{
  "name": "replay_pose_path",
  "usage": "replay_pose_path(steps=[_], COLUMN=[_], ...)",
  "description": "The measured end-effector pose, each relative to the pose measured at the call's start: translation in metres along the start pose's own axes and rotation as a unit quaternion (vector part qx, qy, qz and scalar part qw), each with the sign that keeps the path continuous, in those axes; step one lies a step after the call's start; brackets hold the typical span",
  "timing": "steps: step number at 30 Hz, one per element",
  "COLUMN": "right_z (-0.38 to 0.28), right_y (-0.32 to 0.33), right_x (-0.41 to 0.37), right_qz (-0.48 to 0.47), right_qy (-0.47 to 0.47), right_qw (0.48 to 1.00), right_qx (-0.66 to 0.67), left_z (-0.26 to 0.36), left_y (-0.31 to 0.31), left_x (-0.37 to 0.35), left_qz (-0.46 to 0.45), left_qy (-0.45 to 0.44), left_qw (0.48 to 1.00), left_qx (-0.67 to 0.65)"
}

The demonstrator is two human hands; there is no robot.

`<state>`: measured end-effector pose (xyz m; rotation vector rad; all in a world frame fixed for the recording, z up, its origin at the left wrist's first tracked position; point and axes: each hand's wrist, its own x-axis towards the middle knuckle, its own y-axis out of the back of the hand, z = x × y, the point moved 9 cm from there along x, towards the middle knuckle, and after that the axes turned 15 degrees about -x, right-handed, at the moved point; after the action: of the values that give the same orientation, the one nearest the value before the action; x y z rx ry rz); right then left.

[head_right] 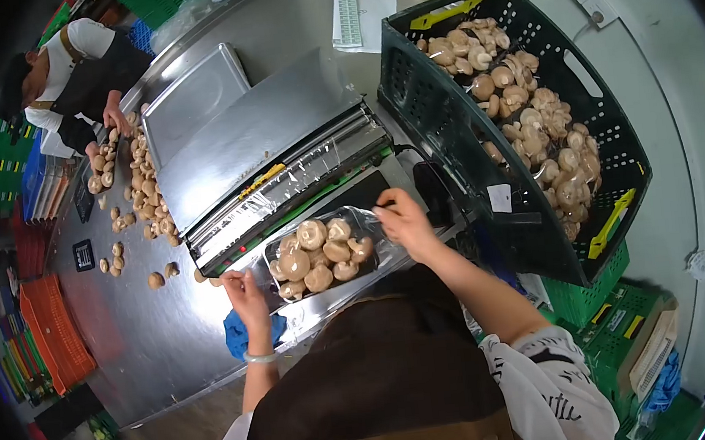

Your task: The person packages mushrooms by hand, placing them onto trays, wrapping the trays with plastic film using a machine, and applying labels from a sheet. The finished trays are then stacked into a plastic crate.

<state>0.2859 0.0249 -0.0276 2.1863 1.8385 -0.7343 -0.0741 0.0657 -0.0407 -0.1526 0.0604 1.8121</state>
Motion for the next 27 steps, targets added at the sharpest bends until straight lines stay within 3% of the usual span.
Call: replay_pose_path(steps=[1, 5, 6, 8, 9, 10, 11, 12, 13, 14, 15, 16, 18, 20, 22, 25, 26, 27], right_z=[-0.011, 0.023, 0.038, 0.072, 0.091, 0.103, 0.128, 0.154, 0.183, 0.208, 0.201, 0.190, 0.159, 0.120, 0.080, 0.001, -0.012, -0.012], right_y=[0.009, 0.072, 0.083, 0.095, 0.095, 0.088, 0.080, 0.065, 0.046, 0.023, 0.007, -0.007, -0.033, -0.055, -0.073, -0.082, -0.071, -0.053], right_x=[-0.020, -0.054, -0.052, -0.044, -0.039, -0.033, -0.021, -0.011, -0.008, -0.011, -0.020, -0.033, -0.077, -0.118, -0.146, -0.149, -0.146, -0.145], right_qz=[0.015, 0.149, 0.201, 0.298, 0.332, 0.364, 0.333, 0.261, 0.192, 0.173, 0.108, 0.045, -0.066, -0.149, -0.199, -0.232, -0.215, -0.200], right_qy=[0.008, 0.038, 0.074, 0.144, 0.110, 0.138, 0.125, 0.104, 0.036, -0.052, -0.072, -0.077, -0.088, -0.094, -0.083, 0.122, 0.156, 0.147], right_qw=[1.000, 0.982, 0.963, 0.905, 0.895, 0.861, 0.896, 0.953, 0.968, 0.887, 0.889, 0.915, 0.952, 0.963, 0.967, 0.959, 0.932, 0.878], right_qx=[0.000, -0.107, -0.161, -0.267, -0.277, -0.327, -0.265, -0.115, 0.157, 0.424, 0.439, 0.392, 0.287, 0.206, 0.135, -0.103, -0.249, -0.410], left_z=[0.013, 0.026, 0.009, 0.006, -0.003, -0.003, 0.001, 0.004, -0.005, -0.013, -0.021, -0.015, 0.012, 0.010, 0.053, 0.123, 0.132, 0.119], left_y=[-0.008, -0.045, -0.054, -0.095, -0.113, -0.136, -0.160, -0.172, -0.168, -0.169, -0.175, -0.190, -0.190, -0.172, -0.185, -0.209, -0.216, -0.209], left_x=[0.002, -0.003, -0.002, -0.008, -0.008, -0.005, -0.007, -0.016, -0.014, -0.010, -0.008, -0.027, -0.061, -0.093, -0.134, -0.172, -0.196, -0.208], left_qz=[-0.029, -0.109, -0.126, -0.192, -0.234, -0.271, -0.310, -0.350, -0.361, -0.367, -0.370, -0.383, -0.448, -0.432, -0.498, -0.644, -0.535, -0.617], left_qy=[-0.028, -0.118, -0.115, -0.211, -0.266, -0.283, -0.296, -0.307, -0.214, -0.123, -0.034, 0.091, 0.037, 0.251, 0.367, 0.248, 0.478, 0.468], left_qw=[0.999, 0.953, 0.936, 0.867, 0.826, 0.818, 0.807, 0.793, 0.834, 0.865, 0.886, 0.917, 0.894, 0.854, 0.725, 0.647, 0.626, 0.593], left_qx=[-0.031, 0.257, 0.308, 0.408, 0.438, 0.421, 0.406, 0.392, 0.359, 0.319, 0.275, -0.067, 0.000, -0.145, -0.302, -0.325, -0.305, -0.222])
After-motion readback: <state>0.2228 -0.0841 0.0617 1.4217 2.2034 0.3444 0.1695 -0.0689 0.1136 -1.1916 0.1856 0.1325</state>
